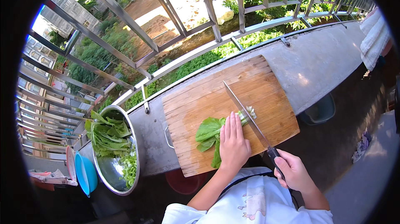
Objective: The person repeatedly chops leafy green vegetables on a wooden cutting board using a cleaver and transfers the chopped pieces into a metal bowl. The person handles the vegetables one at a time, slices them into small pieces, and accumulates them in the bowl.
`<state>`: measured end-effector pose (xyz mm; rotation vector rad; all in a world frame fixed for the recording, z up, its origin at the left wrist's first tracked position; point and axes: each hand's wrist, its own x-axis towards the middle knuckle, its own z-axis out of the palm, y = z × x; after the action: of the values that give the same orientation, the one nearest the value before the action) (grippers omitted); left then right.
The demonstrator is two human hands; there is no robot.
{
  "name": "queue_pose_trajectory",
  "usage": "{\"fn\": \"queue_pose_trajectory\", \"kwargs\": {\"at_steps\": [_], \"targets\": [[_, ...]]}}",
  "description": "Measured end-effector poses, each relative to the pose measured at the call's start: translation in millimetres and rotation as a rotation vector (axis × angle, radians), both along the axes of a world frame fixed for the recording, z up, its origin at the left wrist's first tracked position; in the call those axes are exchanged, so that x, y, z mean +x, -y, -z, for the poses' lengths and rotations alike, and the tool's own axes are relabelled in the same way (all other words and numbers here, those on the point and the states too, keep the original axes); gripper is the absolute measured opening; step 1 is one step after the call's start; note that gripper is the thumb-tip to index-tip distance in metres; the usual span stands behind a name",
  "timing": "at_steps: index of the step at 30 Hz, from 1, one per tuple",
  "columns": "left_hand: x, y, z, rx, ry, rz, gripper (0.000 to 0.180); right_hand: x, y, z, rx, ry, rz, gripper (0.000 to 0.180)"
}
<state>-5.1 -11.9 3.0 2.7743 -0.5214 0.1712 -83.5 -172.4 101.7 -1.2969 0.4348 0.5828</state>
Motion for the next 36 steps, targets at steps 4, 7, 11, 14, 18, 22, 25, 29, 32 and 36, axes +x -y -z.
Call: {"fn": "queue_pose_trajectory", "kwargs": {"at_steps": [4, 7, 11, 14, 18, 22, 25, 29, 32, 36], "targets": [[0.0, -0.5, -1.1, 0.000, -0.008, 0.005, 0.067, 0.9, -6.0, 1.9, -0.015, -0.010, 0.003, 0.037], [-0.4, -0.8, -0.5, -0.004, -0.008, 0.009, 0.067, 11.6, -8.4, 5.0, -0.064, 0.006, -0.044, 0.037], [-0.5, -1.5, 1.1, -0.026, -0.008, 0.003, 0.067, 49.2, -16.3, 15.4, -0.071, 0.057, -0.089, 0.037], [0.5, 0.8, 4.6, -0.050, 0.027, 0.013, 0.066, 71.6, -22.2, 24.2, -0.060, 0.154, -0.117, 0.035], [0.8, -0.5, 0.6, -0.023, 0.032, 0.009, 0.065, 77.2, -18.1, 26.1, 0.029, 0.115, -0.048, 0.034], [0.0, -0.6, 1.3, 0.000, 0.036, 0.000, 0.064, 57.5, -11.5, 18.8, 0.052, 0.081, 0.003, 0.036], [0.0, -0.2, 2.1, -0.002, 0.026, -0.007, 0.064, 40.1, -6.5, 3.7, 0.052, 0.048, 0.022, 0.037], [-0.8, -0.5, -1.4, -0.019, -0.008, -0.005, 0.065, 22.1, -0.9, -5.0, 0.031, 0.031, 0.017, 0.037], [-1.2, -1.9, -2.0, -0.024, -0.019, -0.003, 0.066, 13.4, 0.8, -5.0, 0.036, 0.024, -0.005, 0.037], [-1.1, -1.0, -0.5, -0.035, -0.016, 0.005, 0.067, 6.9, 1.2, -5.3, 0.029, 0.006, -0.025, 0.036]]}}
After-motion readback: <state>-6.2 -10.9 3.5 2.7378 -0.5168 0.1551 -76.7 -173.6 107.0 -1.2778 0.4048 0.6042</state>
